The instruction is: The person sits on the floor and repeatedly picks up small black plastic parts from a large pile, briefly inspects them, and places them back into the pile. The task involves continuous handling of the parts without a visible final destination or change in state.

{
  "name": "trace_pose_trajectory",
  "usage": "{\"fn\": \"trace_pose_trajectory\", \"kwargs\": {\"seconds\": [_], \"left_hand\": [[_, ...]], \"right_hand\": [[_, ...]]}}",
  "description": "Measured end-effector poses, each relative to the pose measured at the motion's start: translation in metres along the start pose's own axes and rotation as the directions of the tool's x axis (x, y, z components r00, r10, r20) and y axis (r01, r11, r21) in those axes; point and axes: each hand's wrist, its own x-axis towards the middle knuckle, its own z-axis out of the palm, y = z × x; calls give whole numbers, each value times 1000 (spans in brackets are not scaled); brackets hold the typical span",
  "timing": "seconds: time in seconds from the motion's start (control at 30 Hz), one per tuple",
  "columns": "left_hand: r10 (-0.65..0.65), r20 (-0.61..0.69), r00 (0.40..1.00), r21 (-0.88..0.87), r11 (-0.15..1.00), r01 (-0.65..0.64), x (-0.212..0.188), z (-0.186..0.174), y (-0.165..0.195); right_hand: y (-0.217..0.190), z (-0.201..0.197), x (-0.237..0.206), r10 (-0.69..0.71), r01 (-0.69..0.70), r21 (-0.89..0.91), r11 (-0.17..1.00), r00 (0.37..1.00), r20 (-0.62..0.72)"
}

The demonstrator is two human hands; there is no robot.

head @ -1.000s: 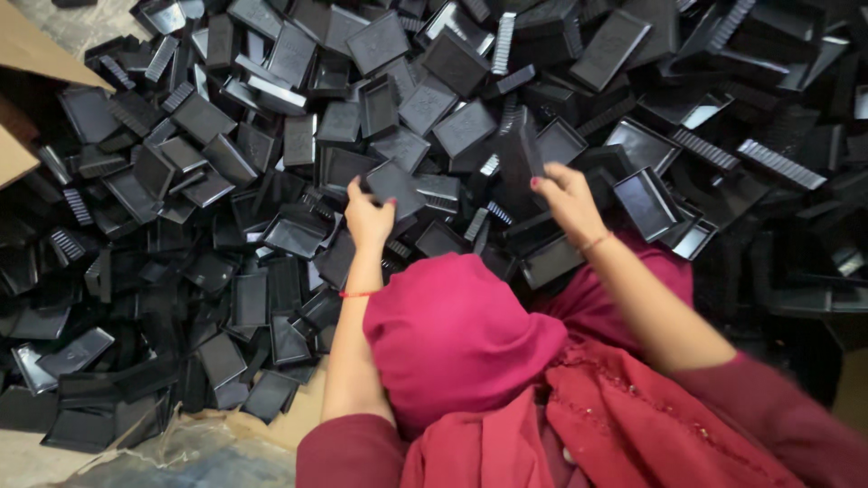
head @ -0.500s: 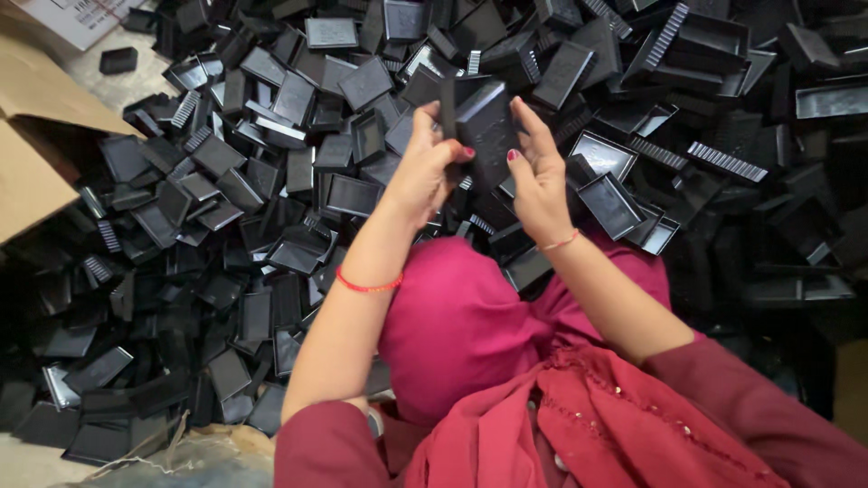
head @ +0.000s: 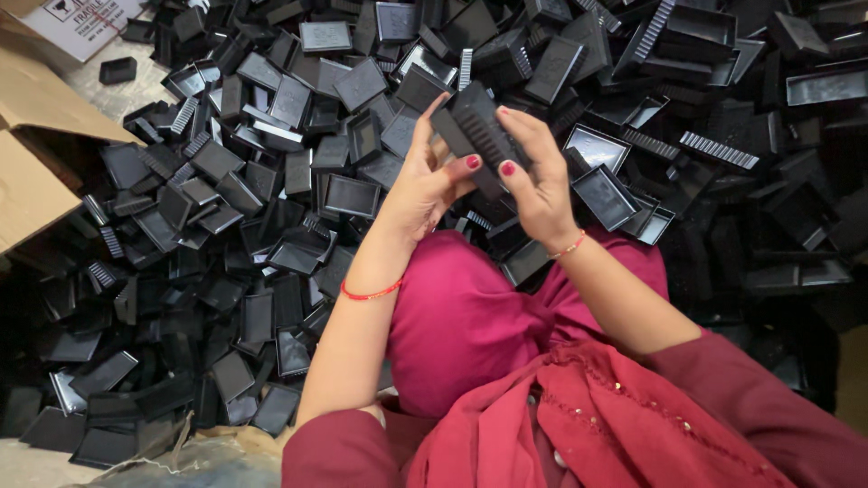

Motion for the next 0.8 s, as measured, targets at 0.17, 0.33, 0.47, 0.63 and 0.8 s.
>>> {"fn": "trace_pose_trajectory", "kwargs": {"seconds": [0.17, 0.33, 0.47, 0.63, 0.8], "left_hand": [[-22, -61, 998, 64, 998, 26, 6, -5, -8], [-32, -107, 994, 89, 995, 42, 8, -9, -14], [118, -86, 989, 256, 962, -93, 7, -18, -19], [622, 28, 783, 763, 493, -419, 7, -29, -21], [576, 1, 818, 849, 431, -304, 1, -16, -22]], "right_hand": [[1, 7, 0, 6, -6, 4, 1000, 1000, -19], [-5, 9, 3, 82, -81, 53, 995, 997, -16], [-16, 4, 6, -126, 144, -154, 978, 984, 124], [-17, -8, -11, 53, -59, 32, 998, 984, 170], [-6, -14, -47, 270, -321, 263, 910, 939, 211]]}}
